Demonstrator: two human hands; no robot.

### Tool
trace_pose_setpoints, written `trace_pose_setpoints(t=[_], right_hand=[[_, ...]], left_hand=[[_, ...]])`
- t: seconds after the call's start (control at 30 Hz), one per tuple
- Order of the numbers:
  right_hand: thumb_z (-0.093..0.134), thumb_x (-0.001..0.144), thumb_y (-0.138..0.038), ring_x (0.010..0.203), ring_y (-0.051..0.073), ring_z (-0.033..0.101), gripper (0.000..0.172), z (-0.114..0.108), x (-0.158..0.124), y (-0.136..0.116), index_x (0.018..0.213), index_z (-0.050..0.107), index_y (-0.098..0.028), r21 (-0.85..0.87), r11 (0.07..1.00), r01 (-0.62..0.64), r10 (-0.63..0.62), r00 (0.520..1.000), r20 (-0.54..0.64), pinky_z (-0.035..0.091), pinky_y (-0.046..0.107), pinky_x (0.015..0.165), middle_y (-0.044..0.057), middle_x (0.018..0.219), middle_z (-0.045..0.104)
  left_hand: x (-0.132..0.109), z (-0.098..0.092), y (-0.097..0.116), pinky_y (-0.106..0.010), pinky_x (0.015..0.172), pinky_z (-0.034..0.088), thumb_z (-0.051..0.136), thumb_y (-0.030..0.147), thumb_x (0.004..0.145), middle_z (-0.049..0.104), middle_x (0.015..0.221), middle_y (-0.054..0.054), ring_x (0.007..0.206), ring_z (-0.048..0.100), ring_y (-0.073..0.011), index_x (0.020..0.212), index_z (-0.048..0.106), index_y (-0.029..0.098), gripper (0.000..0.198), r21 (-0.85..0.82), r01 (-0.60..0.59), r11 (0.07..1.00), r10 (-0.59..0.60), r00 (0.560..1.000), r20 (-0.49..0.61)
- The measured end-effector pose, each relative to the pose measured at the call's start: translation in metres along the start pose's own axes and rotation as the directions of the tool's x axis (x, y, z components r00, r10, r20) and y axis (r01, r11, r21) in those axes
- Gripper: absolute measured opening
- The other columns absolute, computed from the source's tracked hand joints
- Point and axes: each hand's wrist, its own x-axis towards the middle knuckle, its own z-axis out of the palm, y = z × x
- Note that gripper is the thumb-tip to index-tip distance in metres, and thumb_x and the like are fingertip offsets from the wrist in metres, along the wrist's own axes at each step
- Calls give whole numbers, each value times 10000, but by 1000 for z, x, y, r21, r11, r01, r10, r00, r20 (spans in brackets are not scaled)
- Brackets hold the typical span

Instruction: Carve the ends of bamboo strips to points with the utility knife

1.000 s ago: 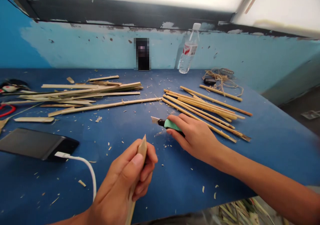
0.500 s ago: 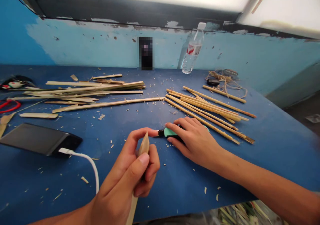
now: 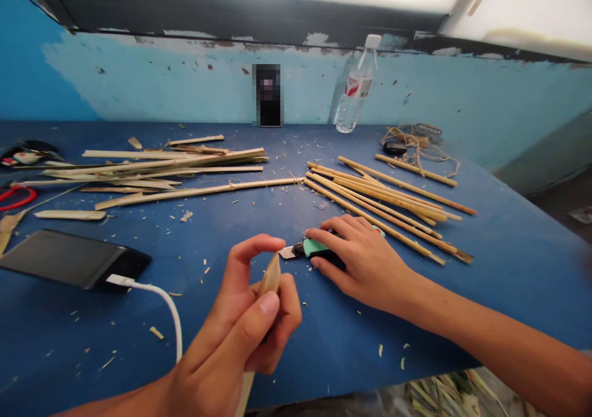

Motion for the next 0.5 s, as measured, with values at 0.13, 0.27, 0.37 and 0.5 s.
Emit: trace_pose_setpoints(t=[0.13,0.27,0.37,0.5], right_hand=[[563,1031,-370,1070,275,586,336,-1,0,0,1337,623,-244,1,1000,2,-2,1000,-1,440,463,925,91,1200,672],[559,1031,-370,1072,274,585,345,0,0,1,1346,614,-242,3,1000,1,-1,1000,-2,441,466,938,88,1205,668],[561,1028,-371,1074,276,582,351,1,0,1,1352,609,-246,3,1000,0,0,1000,-3,440,469,940,80,1204,665],[561,1028,-378,1074,280,583,350,0,0,1,1343,618,-239,16,1000,0,0,1000,-3,444,476,942,82,1205,664]], left_hand=[[-2,-1,0,-176,472,245,439,423,1080,521,702,81,492,247,-73,1317,423,443,238,8,2,1000,-2,1000,7],[-3,1,-3,-178,456,230,419,385,1087,570,695,69,479,229,-78,1399,366,445,322,-27,-24,999,25,1000,7],[-2,2,-5,-178,455,224,447,384,1077,592,698,65,482,232,-75,1409,377,430,343,-46,-37,998,37,999,7],[1,2,-5,-170,459,226,431,377,1082,595,710,74,473,201,-67,1345,440,444,271,-60,-27,998,28,999,17]])
